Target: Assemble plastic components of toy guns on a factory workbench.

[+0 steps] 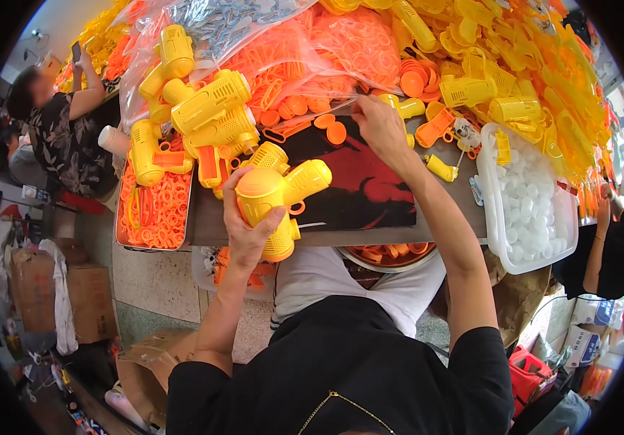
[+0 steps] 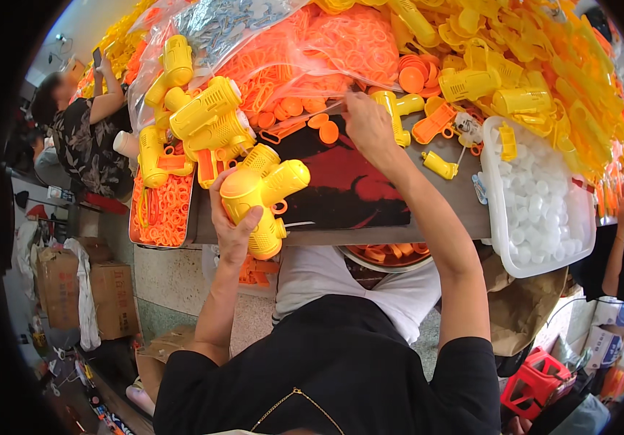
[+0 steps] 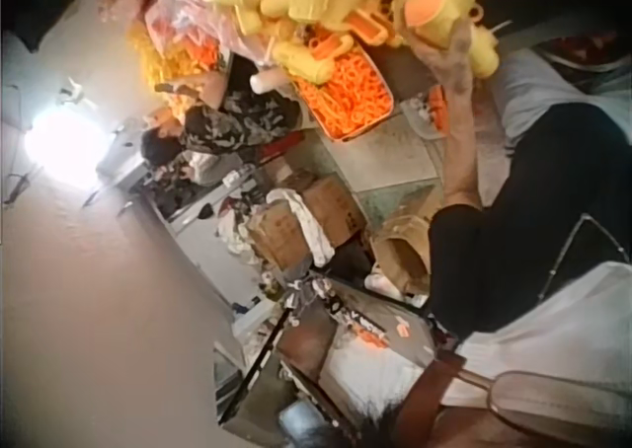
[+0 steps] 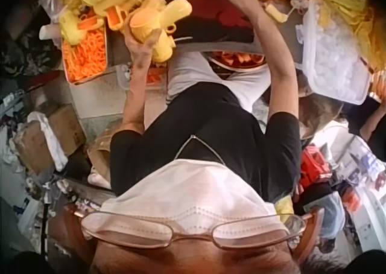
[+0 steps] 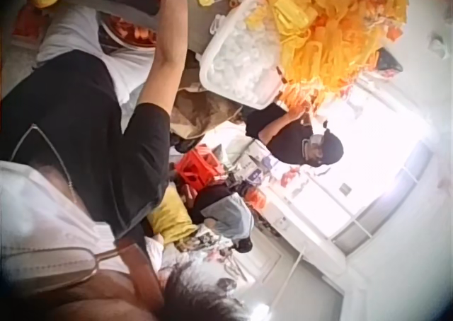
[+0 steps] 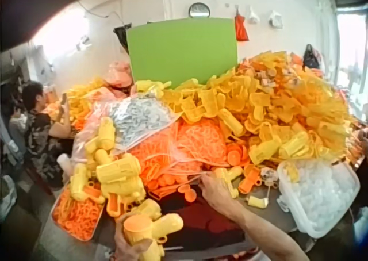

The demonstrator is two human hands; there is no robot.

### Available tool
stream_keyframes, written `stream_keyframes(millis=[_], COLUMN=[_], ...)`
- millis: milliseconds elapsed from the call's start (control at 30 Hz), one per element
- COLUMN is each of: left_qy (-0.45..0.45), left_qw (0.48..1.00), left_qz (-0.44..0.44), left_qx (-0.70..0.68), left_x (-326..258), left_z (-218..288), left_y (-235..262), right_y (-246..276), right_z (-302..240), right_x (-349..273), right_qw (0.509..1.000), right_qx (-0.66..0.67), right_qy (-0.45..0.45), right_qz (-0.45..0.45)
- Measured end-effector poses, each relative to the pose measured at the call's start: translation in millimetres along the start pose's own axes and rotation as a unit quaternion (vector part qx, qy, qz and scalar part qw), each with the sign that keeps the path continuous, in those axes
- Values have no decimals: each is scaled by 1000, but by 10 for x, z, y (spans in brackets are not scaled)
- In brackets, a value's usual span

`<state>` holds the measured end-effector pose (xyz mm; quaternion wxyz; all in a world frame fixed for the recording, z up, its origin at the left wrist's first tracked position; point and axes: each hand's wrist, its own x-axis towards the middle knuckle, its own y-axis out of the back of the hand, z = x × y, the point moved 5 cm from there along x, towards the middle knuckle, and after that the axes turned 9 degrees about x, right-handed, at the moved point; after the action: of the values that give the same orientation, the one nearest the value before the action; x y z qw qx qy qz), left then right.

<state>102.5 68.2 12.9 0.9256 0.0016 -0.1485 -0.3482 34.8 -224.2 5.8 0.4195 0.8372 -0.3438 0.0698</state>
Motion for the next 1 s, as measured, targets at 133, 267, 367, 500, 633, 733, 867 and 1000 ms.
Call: stream_keyframes(millis=[133, 267, 367, 500, 633, 733, 867, 1000], left_qy=[0, -6, -27, -42, -11, -7, -49, 3], left_qw=[1000, 999, 999, 997, 999, 999, 999, 999], left_qz=[18, 29, 35, 65, 33, 10, 2, -23], left_qx=[-7, -18, -16, 15, -30, -34, -2, -31], left_x=[7, 3, -6, 75, 211, 243, 261, 231], left_z=[11, 20, 40, 66, 98, 64, 101, 176], left_y=[43, 52, 71, 80, -149, -281, -434, -540], right_y=[-338, -651, -661, -282, -107, 9, 87, 174], right_z=[63, 207, 156, -211, -632, -800, -729, -715], right_x=[154, 249, 266, 19, -465, -669, -778, -891], right_qw=[998, 990, 994, 991, 905, 802, 646, 744], right_qx=[-49, -104, -94, 125, 421, 582, 749, 660], right_qy=[16, -53, 47, -40, -55, -117, -127, -74], right_qz=[-34, -77, 23, 12, -22, -67, -81, -70])
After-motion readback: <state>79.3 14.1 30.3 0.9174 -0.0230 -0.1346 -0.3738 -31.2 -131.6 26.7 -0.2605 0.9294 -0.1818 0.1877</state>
